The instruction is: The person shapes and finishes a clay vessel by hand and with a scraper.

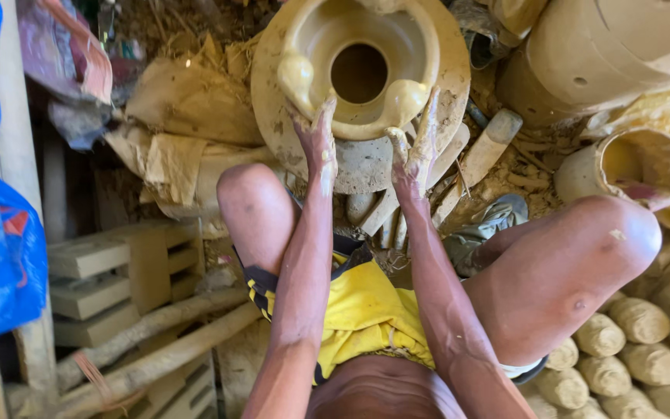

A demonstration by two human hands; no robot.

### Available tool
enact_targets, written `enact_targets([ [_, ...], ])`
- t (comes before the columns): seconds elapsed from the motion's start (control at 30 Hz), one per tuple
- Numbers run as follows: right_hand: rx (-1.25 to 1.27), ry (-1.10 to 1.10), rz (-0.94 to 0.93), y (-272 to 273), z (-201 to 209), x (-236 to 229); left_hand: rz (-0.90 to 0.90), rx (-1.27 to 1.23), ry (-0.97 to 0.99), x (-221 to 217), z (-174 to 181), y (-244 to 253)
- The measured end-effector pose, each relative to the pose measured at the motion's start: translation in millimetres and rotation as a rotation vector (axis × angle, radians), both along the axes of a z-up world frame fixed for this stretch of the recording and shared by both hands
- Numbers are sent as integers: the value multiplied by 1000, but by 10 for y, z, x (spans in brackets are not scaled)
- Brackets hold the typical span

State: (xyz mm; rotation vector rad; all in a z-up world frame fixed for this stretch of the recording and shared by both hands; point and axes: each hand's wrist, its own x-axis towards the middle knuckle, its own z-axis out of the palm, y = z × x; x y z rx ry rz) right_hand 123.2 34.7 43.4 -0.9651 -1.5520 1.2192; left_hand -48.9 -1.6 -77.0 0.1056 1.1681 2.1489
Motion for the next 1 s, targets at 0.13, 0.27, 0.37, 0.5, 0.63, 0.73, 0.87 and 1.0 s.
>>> enact_targets([
  [0.13, 176, -169, -47, -9, 22, 39, 48, -167, 278, 33, 454, 14],
  [0.27, 403, -333, -49, 187, -56, 84, 72, -71, 99, 39, 751, 48],
  [0.37, 256, -177, -20, 257, 26, 88, 88, -155, 265, 24, 875, 12],
  [0.5, 143, -179, 51, 155, 336, 57, 73, -187, 315, -23, 880, 32],
  [0.63, 260, -208, 48, 76, 336, -33, 57, -1, 191, -50, 748, 72],
  [0.73, 152, -252, -18, 219, 198, -48, 40, -122, 247, -16, 775, 44],
  [0.87, -201, -29, 2, 341, 165, -21, 332, -350, 360, 223, 944, 84],
  [1.0, -45, -141, -34, 93, 83, -8, 261, -297, 316, 340, 987, 122],
])
